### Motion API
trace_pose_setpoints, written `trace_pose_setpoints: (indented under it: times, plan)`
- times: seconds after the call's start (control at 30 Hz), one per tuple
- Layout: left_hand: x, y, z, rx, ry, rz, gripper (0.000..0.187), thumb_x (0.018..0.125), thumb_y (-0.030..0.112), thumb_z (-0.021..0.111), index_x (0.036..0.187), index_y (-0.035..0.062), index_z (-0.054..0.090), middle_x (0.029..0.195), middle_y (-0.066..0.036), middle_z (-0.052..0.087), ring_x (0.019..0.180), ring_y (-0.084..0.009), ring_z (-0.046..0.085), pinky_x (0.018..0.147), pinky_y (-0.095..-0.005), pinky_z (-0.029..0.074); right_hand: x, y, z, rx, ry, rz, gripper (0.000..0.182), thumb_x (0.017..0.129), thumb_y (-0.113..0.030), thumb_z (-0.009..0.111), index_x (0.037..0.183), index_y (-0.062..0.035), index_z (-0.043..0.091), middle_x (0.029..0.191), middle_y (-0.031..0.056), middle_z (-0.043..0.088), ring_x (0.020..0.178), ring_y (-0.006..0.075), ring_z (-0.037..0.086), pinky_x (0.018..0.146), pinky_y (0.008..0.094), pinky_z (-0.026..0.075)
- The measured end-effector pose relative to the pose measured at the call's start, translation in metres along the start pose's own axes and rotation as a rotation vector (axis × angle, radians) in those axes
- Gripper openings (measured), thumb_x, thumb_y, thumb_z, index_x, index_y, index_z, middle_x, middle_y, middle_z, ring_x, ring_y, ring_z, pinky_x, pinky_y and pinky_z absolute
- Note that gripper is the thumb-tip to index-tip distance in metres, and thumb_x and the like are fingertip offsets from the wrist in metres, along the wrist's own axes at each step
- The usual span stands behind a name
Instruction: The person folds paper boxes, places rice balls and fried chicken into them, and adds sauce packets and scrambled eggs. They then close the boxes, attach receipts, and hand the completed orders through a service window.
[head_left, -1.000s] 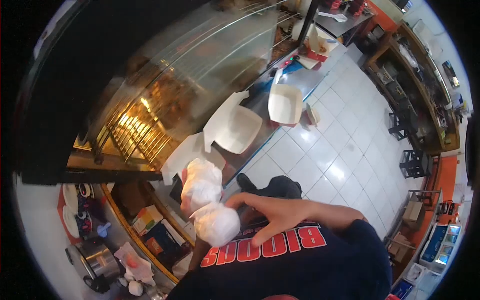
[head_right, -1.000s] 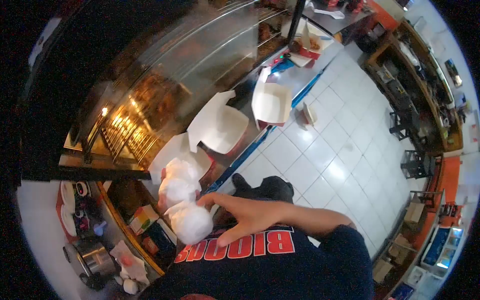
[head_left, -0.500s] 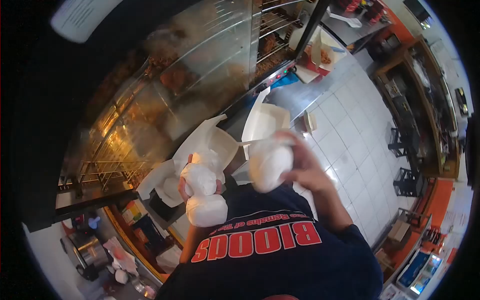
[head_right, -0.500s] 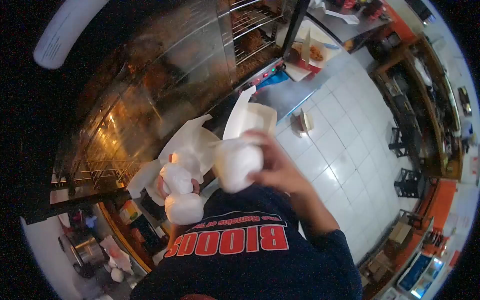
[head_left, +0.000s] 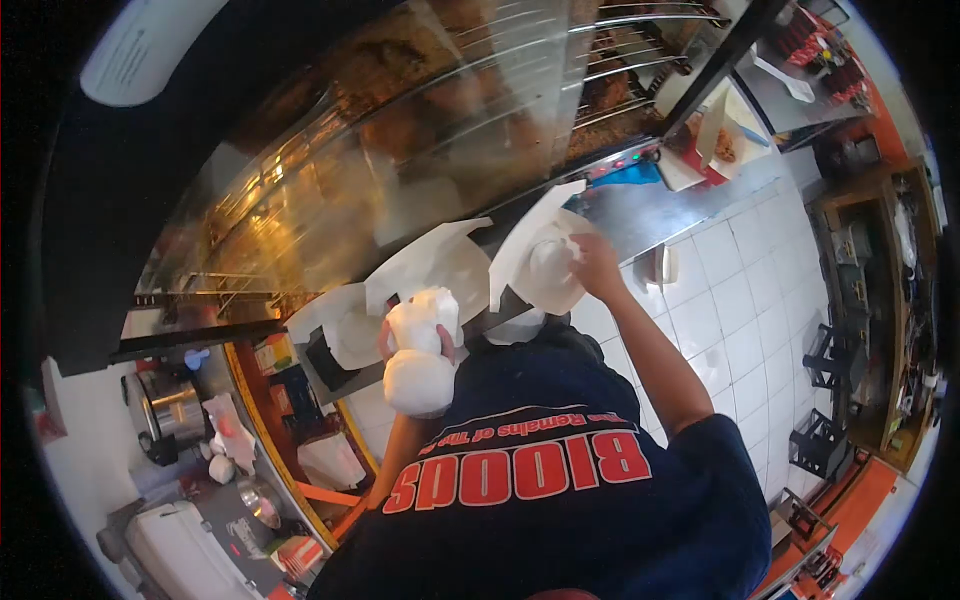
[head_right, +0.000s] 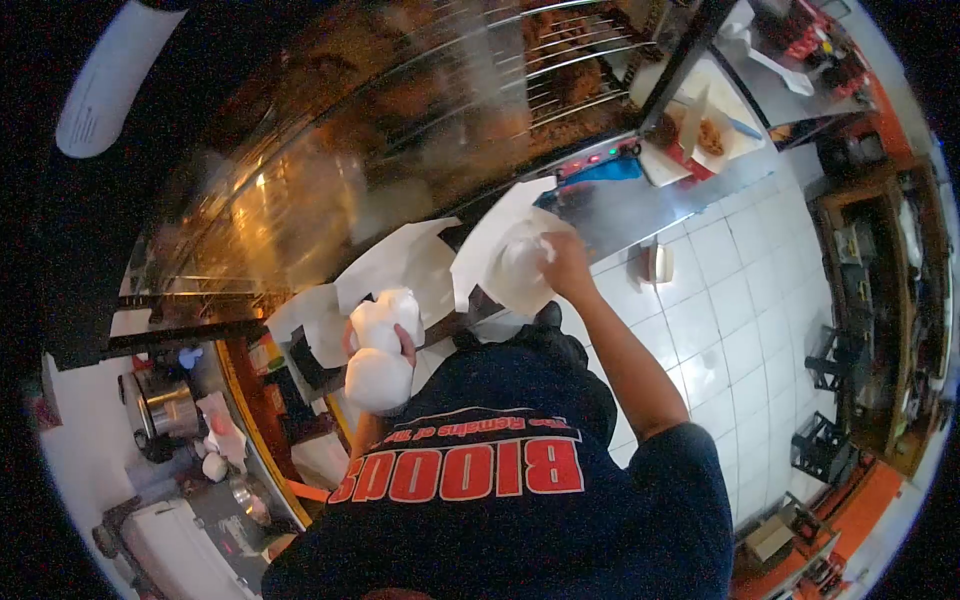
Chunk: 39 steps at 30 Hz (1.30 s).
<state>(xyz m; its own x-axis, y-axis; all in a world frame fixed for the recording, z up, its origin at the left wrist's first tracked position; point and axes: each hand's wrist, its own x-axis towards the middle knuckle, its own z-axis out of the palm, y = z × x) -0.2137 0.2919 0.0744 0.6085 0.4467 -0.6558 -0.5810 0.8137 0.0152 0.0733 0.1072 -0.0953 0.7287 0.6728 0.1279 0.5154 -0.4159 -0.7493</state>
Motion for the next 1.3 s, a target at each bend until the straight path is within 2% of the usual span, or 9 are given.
trace_pose_setpoints:
  times: [0.1,0.23,0.3,0.47,0.53,0.6,0.9,1.13,1.3]
  plan:
    - [0.008,0.008,-0.005,-0.024,0.038,0.028,0.038,0.087,0.039,0.077,0.12,0.0191,0.07,0.128,-0.002,0.065,0.117,-0.0206,0.059,0.09,-0.0402,0.059,-0.01,-0.109,-0.056,0.433,0.146,0.313,0.028,0.081,-0.006,0.074,0.108,-0.004,0.07,0.094,0.0086,0.069,0.083,0.0185,0.066,0.076,0.0326,0.054]
    - [0.02,0.033,-0.01,0.231,-0.097,0.019,0.047,0.092,0.051,0.068,0.122,0.0153,0.064,0.119,-0.006,0.066,0.108,-0.0212,0.063,0.09,-0.0408,0.058,-0.031,-0.272,-0.08,0.706,-0.619,0.016,0.07,0.085,-0.024,0.083,0.144,-0.0055,0.049,0.139,0.0151,0.05,0.122,0.0236,0.058,0.099,0.0369,0.051]
    - [0.007,0.027,0.003,0.594,-0.109,0.151,0.055,0.097,0.059,0.053,0.124,0.0112,0.057,0.113,-0.007,0.065,0.104,-0.0208,0.065,0.089,-0.0414,0.056,-0.047,-0.283,-0.024,0.542,-0.798,-0.147,0.095,0.08,-0.033,0.088,0.154,-0.0104,0.033,0.148,0.0211,0.036,0.137,0.0373,0.042,0.115,0.0461,0.036]
    - [0.01,0.051,0.013,0.728,-0.124,0.236,0.051,0.101,0.05,0.053,0.135,0.0124,0.051,0.118,-0.008,0.063,0.103,-0.0249,0.066,0.088,-0.0426,0.055,-0.042,-0.279,0.032,0.589,-0.588,-0.14,0.081,0.075,-0.026,0.086,0.142,-0.0137,0.042,0.147,0.0263,0.042,0.136,0.0392,0.045,0.112,0.0473,0.04]
    - [0.008,0.062,0.01,0.644,-0.1,0.435,0.05,0.102,0.041,0.054,0.141,0.0116,0.045,0.122,-0.008,0.061,0.106,-0.0259,0.065,0.091,-0.0427,0.055,-0.041,-0.279,0.027,0.897,-0.618,0.36,0.08,0.073,-0.023,0.085,0.14,-0.0107,0.044,0.128,0.0253,0.056,0.117,0.0406,0.058,0.103,0.0476,0.046]
    - [-0.004,0.074,0.01,0.7,-0.188,0.539,0.05,0.103,0.034,0.054,0.145,0.011,0.041,0.127,-0.01,0.06,0.112,-0.0266,0.063,0.094,-0.0423,0.054,-0.043,-0.255,0.066,0.823,-0.443,0.268,0.079,0.075,-0.027,0.083,0.14,-0.008,0.045,0.116,0.0263,0.061,0.102,0.0427,0.064,0.094,0.0491,0.052]
    - [-0.017,0.1,-0.001,0.816,-0.264,0.51,0.056,0.101,0.034,0.054,0.15,0.0132,0.039,0.139,-0.014,0.054,0.121,-0.0336,0.059,0.09,-0.0484,0.056,-0.019,-0.198,0.219,-0.369,-0.206,0.183,0.088,0.084,-0.045,0.069,0.153,-0.0016,0.036,0.148,0.0321,0.04,0.128,0.0504,0.051,0.11,0.055,0.041]
    - [-0.031,0.038,0.045,0.994,-0.409,0.539,0.065,0.099,0.023,0.054,0.157,0.0079,0.029,0.152,-0.017,0.04,0.134,-0.0338,0.048,0.111,-0.0447,0.043,-0.04,-0.292,-0.019,1.055,-0.457,0.074,0.088,0.084,-0.01,0.075,0.158,-0.0068,0.029,0.158,0.0195,0.033,0.145,0.0385,0.038,0.1,0.039,0.053]
    - [-0.017,-0.054,0.082,1.202,-0.747,0.386,0.065,0.104,0.028,0.05,0.16,0.0084,0.022,0.155,-0.014,0.035,0.14,-0.0292,0.04,0.116,-0.0432,0.034,-0.045,-0.271,-0.074,0.702,-0.092,-0.081,0.091,0.074,-0.022,0.089,0.15,-0.0077,0.041,0.148,0.0179,0.042,0.142,0.0354,0.037,0.104,0.0416,0.046]
